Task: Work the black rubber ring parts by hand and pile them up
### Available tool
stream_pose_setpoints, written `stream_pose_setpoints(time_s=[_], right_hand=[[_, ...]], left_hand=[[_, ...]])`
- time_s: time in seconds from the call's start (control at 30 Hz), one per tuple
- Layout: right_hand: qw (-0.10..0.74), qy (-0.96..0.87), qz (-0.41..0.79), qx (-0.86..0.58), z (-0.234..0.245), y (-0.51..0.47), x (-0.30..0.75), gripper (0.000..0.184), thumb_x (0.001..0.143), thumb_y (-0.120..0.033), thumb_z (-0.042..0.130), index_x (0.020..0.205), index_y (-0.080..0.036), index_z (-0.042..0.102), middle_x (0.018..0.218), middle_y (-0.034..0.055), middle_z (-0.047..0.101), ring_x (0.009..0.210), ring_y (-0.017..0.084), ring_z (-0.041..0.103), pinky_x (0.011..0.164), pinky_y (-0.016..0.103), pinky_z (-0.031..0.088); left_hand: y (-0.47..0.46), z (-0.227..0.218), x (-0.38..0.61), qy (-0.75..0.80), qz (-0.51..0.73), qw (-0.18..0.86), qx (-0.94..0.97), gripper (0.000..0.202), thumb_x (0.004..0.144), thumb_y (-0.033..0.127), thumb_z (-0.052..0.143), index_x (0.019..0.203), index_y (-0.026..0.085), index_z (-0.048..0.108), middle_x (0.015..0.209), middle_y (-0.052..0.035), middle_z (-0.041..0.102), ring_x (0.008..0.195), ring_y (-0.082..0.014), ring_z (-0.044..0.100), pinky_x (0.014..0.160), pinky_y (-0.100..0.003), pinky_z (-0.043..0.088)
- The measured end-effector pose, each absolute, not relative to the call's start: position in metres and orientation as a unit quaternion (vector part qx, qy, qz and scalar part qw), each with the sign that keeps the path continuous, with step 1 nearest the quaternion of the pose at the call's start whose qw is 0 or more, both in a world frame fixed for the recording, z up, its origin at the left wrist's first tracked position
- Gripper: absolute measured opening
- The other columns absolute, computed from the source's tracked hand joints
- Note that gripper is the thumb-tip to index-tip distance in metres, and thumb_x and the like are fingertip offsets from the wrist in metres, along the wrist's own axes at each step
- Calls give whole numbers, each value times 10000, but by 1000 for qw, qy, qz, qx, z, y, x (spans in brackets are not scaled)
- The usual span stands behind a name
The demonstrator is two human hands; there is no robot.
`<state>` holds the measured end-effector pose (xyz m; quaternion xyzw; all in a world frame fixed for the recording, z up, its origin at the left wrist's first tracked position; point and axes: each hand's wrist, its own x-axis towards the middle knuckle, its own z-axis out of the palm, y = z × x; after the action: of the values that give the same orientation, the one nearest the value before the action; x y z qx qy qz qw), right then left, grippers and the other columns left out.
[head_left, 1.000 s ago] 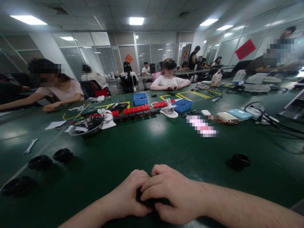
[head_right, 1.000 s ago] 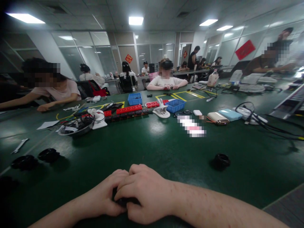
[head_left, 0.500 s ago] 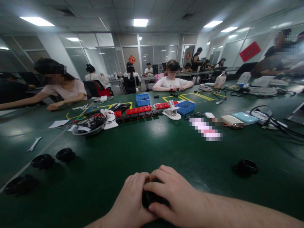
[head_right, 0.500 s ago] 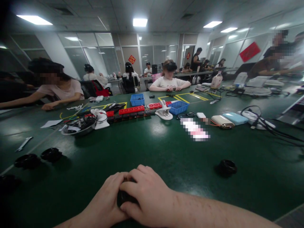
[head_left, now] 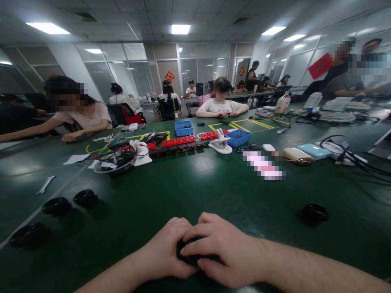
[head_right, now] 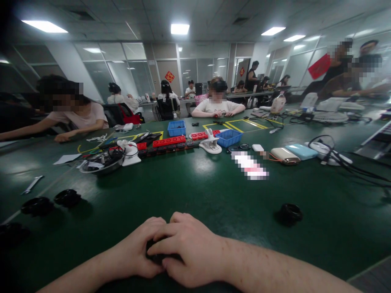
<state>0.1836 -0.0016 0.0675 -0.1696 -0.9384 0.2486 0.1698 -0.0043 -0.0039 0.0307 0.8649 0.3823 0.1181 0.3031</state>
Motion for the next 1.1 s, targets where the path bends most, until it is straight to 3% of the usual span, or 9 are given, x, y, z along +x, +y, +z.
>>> stream_pose_setpoints(time_s=[0.13,0.23,0.3,0.37,0.47,0.53,0.73,0.97,1.1], right_hand=[[162,-939,250,-173,69,-3,184,326,750,-120,563,1070,-173,601,1155,12,584,861,152,495,778,292,372],[167,-939,245,-176,65,-2,184,304,767,-159,578,1070,-173,597,1153,29,581,931,169,499,822,310,361],[176,-934,234,-204,61,-2,183,317,765,-203,599,1081,-174,594,1103,46,594,940,187,495,822,326,362],[189,-924,221,-247,57,-2,182,345,748,-239,628,1085,-177,596,1052,55,600,899,194,492,800,337,370],[202,-910,215,-291,52,-2,180,347,720,-275,659,1048,-170,613,981,56,602,861,195,482,773,338,379],[204,-904,213,-308,51,-2,180,344,720,-289,659,1039,-169,615,935,52,599,850,194,476,760,335,383],[183,-926,216,-250,58,1,185,323,748,-217,611,1066,-161,602,1016,58,593,872,183,483,793,324,379],[132,-953,235,-140,72,-2,190,319,704,-96,591,1014,-170,620,1050,5,619,882,154,498,802,284,361],[134,-951,235,-149,73,-2,189,310,727,-131,604,1035,-163,606,1095,16,607,887,153,507,793,278,373]], left_hand=[[-5,30,-10,360,123,316,869,398,581,195,723,952,244,586,891,30,591,841,-188,528,790,-305,387],[-7,27,-11,377,138,324,857,705,552,323,769,1182,255,461,1115,-23,551,979,-242,499,867,-366,386],[-9,24,-9,427,152,307,837,832,493,382,803,1212,220,417,1158,-61,525,1015,-277,481,889,-410,377],[-12,21,-4,488,161,279,812,741,478,373,807,1113,188,472,1071,-70,551,963,-284,497,850,-424,394],[-13,20,2,523,162,251,798,391,557,287,732,871,176,527,878,-44,569,826,-249,521,760,-399,414],[-12,20,4,514,168,248,804,275,573,227,688,781,175,516,803,-27,557,775,-226,518,740,-381,410],[-4,25,-3,442,161,292,833,286,576,155,696,822,170,551,852,-17,557,831,-206,510,768,-329,400],[6,32,-14,358,95,341,864,296,618,341,776,855,243,629,1008,13,536,1001,-210,473,895,-321,362],[4,36,-16,357,85,356,860,346,631,315,760,936,257,608,1046,7,529,1039,-220,461,917,-342,373]])
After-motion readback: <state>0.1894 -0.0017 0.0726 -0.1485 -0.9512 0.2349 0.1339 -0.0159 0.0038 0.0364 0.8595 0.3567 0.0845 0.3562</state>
